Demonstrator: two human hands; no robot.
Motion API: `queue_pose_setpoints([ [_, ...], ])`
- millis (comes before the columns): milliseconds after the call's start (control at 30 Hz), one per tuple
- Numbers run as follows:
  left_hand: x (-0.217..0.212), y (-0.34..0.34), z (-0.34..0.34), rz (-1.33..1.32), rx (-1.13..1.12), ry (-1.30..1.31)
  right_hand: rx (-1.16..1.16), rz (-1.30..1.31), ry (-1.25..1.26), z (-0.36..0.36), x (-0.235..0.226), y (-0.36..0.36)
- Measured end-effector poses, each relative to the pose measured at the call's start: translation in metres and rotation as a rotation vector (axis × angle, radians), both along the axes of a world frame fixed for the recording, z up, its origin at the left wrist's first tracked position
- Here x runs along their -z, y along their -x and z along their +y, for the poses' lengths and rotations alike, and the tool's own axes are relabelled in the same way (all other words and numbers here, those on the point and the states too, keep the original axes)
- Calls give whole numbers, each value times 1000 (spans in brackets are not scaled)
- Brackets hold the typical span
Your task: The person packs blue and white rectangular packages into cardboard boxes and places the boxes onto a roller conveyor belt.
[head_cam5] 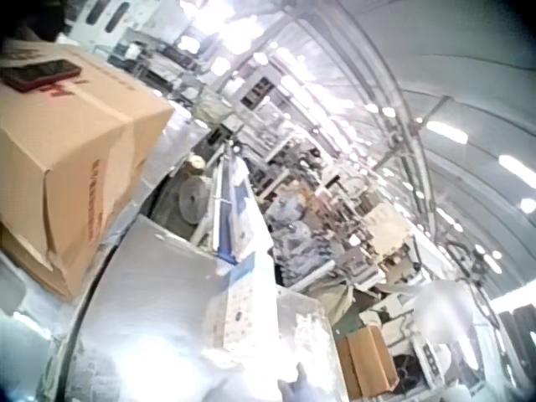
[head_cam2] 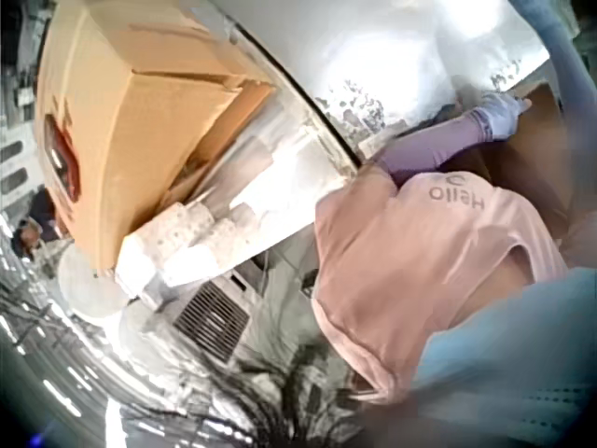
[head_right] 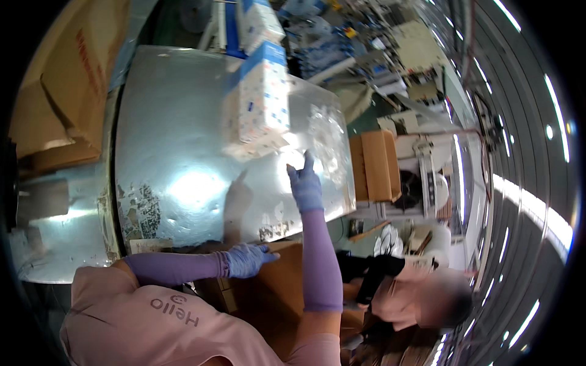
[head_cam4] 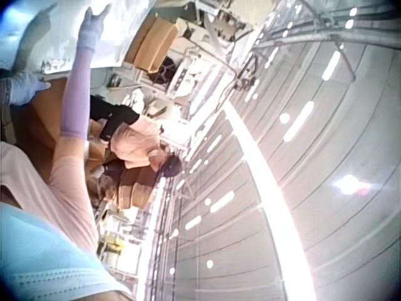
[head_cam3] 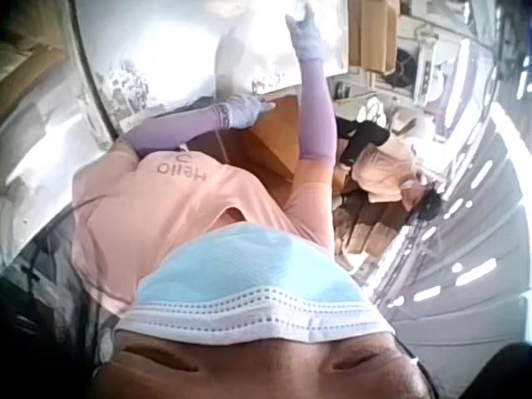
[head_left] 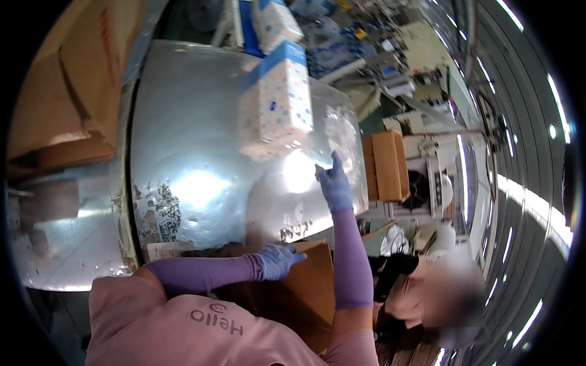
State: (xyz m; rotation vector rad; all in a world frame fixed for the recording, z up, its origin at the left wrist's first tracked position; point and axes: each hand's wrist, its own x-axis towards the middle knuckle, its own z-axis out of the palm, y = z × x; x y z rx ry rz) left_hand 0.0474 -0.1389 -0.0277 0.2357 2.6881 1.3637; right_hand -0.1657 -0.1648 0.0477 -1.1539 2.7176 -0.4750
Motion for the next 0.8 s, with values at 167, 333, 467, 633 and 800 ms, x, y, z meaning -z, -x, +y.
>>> queue_pose_setpoints([
  [167, -6, 8, 15, -55, 127, 17, 272, -209, 104, -70, 68, 66],
  [333, -18, 1, -17, -117, 126, 16, 138, -65, 58, -32, 59, 35],
  [467, -3, 8, -4, -41, 82, 11, 160, -119, 166, 125, 27, 54],
  [633, -10, 6, -2, -38, 85, 41, 189, 275, -177, 245, -18, 39],
  [800, -13, 8, 7, -45, 156, 104, 319, 432, -556, 242, 79, 25],
])
